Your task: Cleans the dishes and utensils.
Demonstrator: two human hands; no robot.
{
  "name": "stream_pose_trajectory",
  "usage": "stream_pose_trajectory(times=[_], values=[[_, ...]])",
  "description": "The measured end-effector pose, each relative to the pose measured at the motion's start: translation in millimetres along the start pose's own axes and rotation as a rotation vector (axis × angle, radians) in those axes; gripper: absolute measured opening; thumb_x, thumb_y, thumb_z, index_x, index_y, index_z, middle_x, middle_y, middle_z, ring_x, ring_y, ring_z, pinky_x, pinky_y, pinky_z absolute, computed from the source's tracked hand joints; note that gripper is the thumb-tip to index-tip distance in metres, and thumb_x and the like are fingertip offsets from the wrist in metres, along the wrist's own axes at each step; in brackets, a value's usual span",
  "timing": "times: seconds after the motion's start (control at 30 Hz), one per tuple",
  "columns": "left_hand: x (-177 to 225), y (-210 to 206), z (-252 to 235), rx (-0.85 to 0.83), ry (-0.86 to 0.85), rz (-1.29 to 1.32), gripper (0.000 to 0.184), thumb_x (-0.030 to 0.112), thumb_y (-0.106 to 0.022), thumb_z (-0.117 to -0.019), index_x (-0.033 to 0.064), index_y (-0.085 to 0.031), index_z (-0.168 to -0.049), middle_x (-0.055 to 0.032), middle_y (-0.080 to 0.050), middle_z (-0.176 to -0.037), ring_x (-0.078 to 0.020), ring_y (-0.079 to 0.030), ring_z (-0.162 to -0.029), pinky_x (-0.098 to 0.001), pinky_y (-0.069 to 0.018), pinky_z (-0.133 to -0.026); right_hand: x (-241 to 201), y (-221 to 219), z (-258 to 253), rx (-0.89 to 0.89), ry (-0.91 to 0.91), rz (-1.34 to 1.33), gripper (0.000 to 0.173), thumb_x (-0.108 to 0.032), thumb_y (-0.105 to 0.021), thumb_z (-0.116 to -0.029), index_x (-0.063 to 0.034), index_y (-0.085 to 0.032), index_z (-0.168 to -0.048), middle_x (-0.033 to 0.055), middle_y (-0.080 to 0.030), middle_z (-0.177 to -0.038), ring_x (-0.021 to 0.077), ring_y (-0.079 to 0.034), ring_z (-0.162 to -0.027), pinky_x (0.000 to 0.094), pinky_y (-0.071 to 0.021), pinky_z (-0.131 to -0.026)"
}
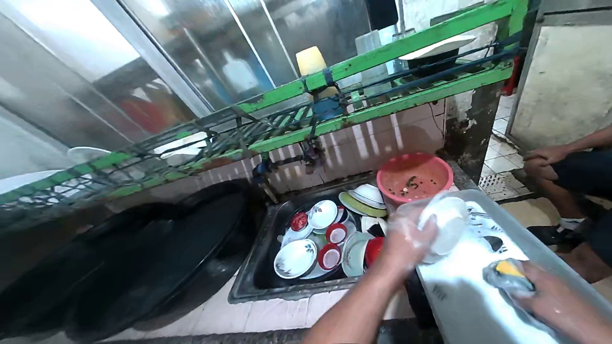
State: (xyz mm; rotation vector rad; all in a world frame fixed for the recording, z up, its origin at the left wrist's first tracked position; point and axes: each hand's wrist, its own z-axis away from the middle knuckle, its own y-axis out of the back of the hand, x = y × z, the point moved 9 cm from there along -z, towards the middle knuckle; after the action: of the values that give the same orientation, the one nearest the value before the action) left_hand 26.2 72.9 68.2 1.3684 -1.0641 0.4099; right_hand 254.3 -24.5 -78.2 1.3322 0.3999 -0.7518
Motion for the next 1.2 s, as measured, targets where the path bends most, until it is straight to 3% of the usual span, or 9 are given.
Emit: stream_pose_trajectory(times=[0.2, 0.33, 0.53, 0.63, 0.73, 0.97, 1.03, 1.1, 1.2], values=[[17.9, -143.8, 45.5, -0.232, -0.548, -0.487, 0.037, 0.027, -0.058, -0.1012, 0.0001, -0.069, -0.124, -0.0168, -0.069, -0.127, -0.0302, -0.064, -0.123, -0.0425, -0.0509, -0.106, -4.5, 55.6, 28.9, 0.439, 0.216, -0.257, 0.066, -0.017, -0.067, -0.0848, 0.0173, -0.048, -0.138, 0.0425, -0.048, -0.140, 0.0513, -0.048, -0.132, 0.0577, -0.0390, -0.112], [6.6, -141.8, 34.8, -0.368, -0.294, -0.188, 0.045, 0.034, -0.068, -0.0967, -0.0043, -0.067, -0.120, -0.0221, -0.065, -0.128, -0.0322, -0.061, -0.124, -0.0434, -0.0492, -0.106, -6.1, 61.8, 38.6, 0.489, 0.141, -0.412, 0.067, -0.015, -0.064, -0.0880, 0.0131, -0.043, -0.145, 0.0367, -0.048, -0.144, 0.0383, -0.052, -0.133, 0.0479, -0.0429, -0.111], [-34.8, -117.6, 1.3, -0.384, 0.029, -0.026, 0.040, 0.028, -0.047, -0.1069, -0.0049, -0.065, -0.122, -0.0243, -0.058, -0.137, -0.0333, -0.053, -0.132, -0.0460, -0.0413, -0.113, 2.7, 70.5, 43.9, 0.642, 0.066, -0.590, 0.073, -0.022, -0.064, -0.0847, 0.0061, -0.043, -0.148, 0.0251, -0.056, -0.140, 0.0207, -0.059, -0.124, 0.0377, -0.0495, -0.103], [-49.4, -134.2, -0.9, -0.558, 0.002, -0.228, 0.066, 0.053, -0.054, -0.1005, 0.0058, -0.051, -0.147, -0.0202, -0.026, -0.166, -0.0338, -0.025, -0.155, -0.0515, -0.0250, -0.125, 7.8, 69.5, 38.8, 0.658, 0.015, -0.638, 0.072, -0.025, -0.065, -0.0839, 0.0011, -0.045, -0.148, 0.0218, -0.060, -0.134, 0.0203, -0.062, -0.116, 0.0415, -0.0529, -0.097], [-58.0, -154.7, 5.4, -0.653, 0.051, -0.466, 0.101, 0.069, -0.059, -0.0901, 0.0128, -0.021, -0.165, -0.0205, -0.003, -0.171, -0.0399, -0.010, -0.157, -0.0629, -0.0191, -0.123, 9.6, 66.6, 34.4, 0.642, 0.000, -0.622, 0.074, -0.028, -0.066, -0.0823, 0.0004, -0.046, -0.148, 0.0232, -0.061, -0.134, 0.0259, -0.062, -0.118, 0.0475, -0.0520, -0.098], [-47.3, -132.6, -21.3, -0.498, -0.019, -0.578, 0.057, 0.038, -0.033, -0.1112, 0.0069, -0.037, -0.159, -0.0204, -0.031, -0.165, -0.0381, -0.031, -0.152, -0.0562, -0.0271, -0.123, 11.2, 63.8, 32.0, 0.595, -0.038, -0.657, 0.070, -0.026, -0.066, -0.0850, -0.0014, -0.048, -0.148, 0.0227, -0.062, -0.132, 0.0280, -0.064, -0.116, 0.0490, -0.0527, -0.096], [-39.4, -99.0, -28.4, -0.382, 0.072, -0.191, 0.050, 0.029, -0.035, -0.1124, -0.0006, -0.046, -0.151, -0.0207, -0.047, -0.154, -0.0317, -0.043, -0.145, -0.0474, -0.0317, -0.121, 10.9, 63.6, 32.9, 0.566, -0.061, -0.684, 0.069, -0.023, -0.067, -0.0871, -0.0016, -0.046, -0.150, 0.0239, -0.061, -0.133, 0.0298, -0.064, -0.116, 0.0512, -0.0520, -0.097], [-44.4, -66.9, -27.0, -0.150, 0.245, 0.295, 0.042, 0.029, -0.044, -0.1106, -0.0039, -0.060, -0.131, -0.0203, -0.066, -0.120, -0.0258, -0.065, -0.111, -0.0421, -0.0525, -0.098, 10.8, 63.1, 32.7, 0.556, -0.082, -0.705, 0.069, -0.022, -0.067, -0.0872, -0.0025, -0.046, -0.150, 0.0233, -0.062, -0.131, 0.0298, -0.064, -0.115, 0.0517, -0.0527, -0.096], [-36.3, -53.2, -2.3, -0.024, 0.445, 0.809, 0.024, 0.010, -0.053, -0.1046, -0.0047, -0.059, -0.122, -0.0193, -0.069, -0.104, -0.0261, -0.070, -0.093, -0.0430, -0.0603, -0.082, -1.7, 62.5, 35.3, 0.571, -0.075, -0.722, 0.068, -0.022, -0.068, -0.0885, -0.0016, -0.046, -0.149, 0.0227, -0.060, -0.134, 0.0291, -0.063, -0.117, 0.0502, -0.0518, -0.098]])
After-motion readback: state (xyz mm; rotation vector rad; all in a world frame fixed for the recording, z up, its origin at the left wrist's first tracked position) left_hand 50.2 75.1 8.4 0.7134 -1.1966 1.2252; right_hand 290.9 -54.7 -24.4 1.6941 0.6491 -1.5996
